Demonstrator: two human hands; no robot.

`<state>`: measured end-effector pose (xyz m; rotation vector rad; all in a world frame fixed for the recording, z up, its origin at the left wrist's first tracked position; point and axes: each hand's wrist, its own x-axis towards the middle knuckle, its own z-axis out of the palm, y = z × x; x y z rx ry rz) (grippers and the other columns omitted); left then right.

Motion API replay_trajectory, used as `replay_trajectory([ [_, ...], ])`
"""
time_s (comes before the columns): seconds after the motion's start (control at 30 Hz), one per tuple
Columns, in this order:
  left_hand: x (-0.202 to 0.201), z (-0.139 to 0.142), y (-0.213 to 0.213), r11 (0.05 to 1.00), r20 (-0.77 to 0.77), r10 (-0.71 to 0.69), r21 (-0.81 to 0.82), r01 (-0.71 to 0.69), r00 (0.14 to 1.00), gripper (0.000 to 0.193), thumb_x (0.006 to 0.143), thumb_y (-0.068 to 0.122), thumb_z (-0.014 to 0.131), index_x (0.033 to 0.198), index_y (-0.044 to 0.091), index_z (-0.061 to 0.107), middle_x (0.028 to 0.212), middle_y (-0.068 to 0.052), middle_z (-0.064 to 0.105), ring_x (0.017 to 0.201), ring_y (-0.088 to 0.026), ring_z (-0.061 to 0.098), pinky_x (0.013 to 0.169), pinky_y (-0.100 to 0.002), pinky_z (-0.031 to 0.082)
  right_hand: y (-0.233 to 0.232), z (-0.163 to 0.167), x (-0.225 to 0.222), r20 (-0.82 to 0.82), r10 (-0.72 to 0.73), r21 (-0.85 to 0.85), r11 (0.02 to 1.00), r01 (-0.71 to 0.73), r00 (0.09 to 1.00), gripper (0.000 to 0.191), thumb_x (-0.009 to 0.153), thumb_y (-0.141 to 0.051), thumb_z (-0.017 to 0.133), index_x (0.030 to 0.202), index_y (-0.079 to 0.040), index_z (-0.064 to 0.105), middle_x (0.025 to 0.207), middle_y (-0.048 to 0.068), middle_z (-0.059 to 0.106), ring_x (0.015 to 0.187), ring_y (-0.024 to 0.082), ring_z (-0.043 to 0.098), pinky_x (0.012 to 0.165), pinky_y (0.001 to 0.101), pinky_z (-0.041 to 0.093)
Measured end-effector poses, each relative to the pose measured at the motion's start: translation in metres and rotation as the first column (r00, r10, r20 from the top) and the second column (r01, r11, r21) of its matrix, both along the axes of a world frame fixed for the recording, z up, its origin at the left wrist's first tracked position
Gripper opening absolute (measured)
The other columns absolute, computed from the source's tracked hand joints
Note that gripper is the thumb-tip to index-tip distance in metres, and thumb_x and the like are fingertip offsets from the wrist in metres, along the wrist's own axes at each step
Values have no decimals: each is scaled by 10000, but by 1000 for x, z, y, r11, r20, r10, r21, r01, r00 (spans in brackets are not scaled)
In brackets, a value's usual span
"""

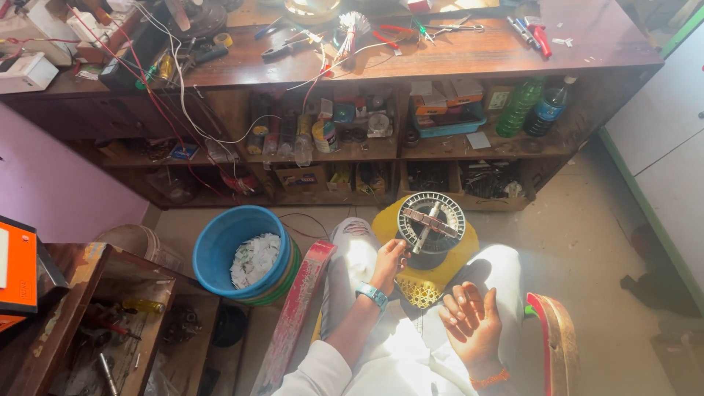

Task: The person sits on a chair and works on a small electric motor mounted on a yellow base, fitting a brown component onto the rotor shaft and pressing and turning parts by hand to seat them. They repeatedly reposition the rotor assembly and adjust the parts with both hands throughout the clip.

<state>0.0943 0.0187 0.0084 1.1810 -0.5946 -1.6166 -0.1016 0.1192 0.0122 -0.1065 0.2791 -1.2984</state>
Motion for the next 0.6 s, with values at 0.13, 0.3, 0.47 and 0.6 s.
replay_trajectory([
  [0.13,1,-4,-2,1000,-1,-7,-26,7,1000,175,1016,279,599,963,122,657,816,26,641,649,-47,516,623,-207,418,-4,-8,2,16,-2,-31,1000,3,1000,511,1074,-538,487,1098,-48,631,811,20,461,661,129,418,607,285,382],
  [0.3,1,-5,-5,1000,13,-10,-17,10,1000,172,1013,278,599,956,129,661,812,33,637,650,-43,518,620,-204,418,-15,-27,-1,-259,62,108,994,-35,964,440,1057,-472,527,1026,-42,620,763,12,454,624,124,418,572,280,378],
  [0.47,1,-7,-3,1000,3,-23,-22,23,1000,161,1013,276,593,962,133,647,817,38,629,668,-36,532,633,-203,432,-16,-39,4,-718,272,167,961,-221,641,265,1016,-250,588,992,6,651,752,-3,504,630,78,440,612,273,418],
  [0.6,2,-10,-4,1000,9,-18,-26,18,1000,149,1001,254,606,975,117,656,812,32,636,651,-49,530,619,-202,421,-11,-43,12,-809,330,172,925,-340,487,260,990,-212,596,1021,21,706,763,10,558,645,84,502,630,276,450],
])
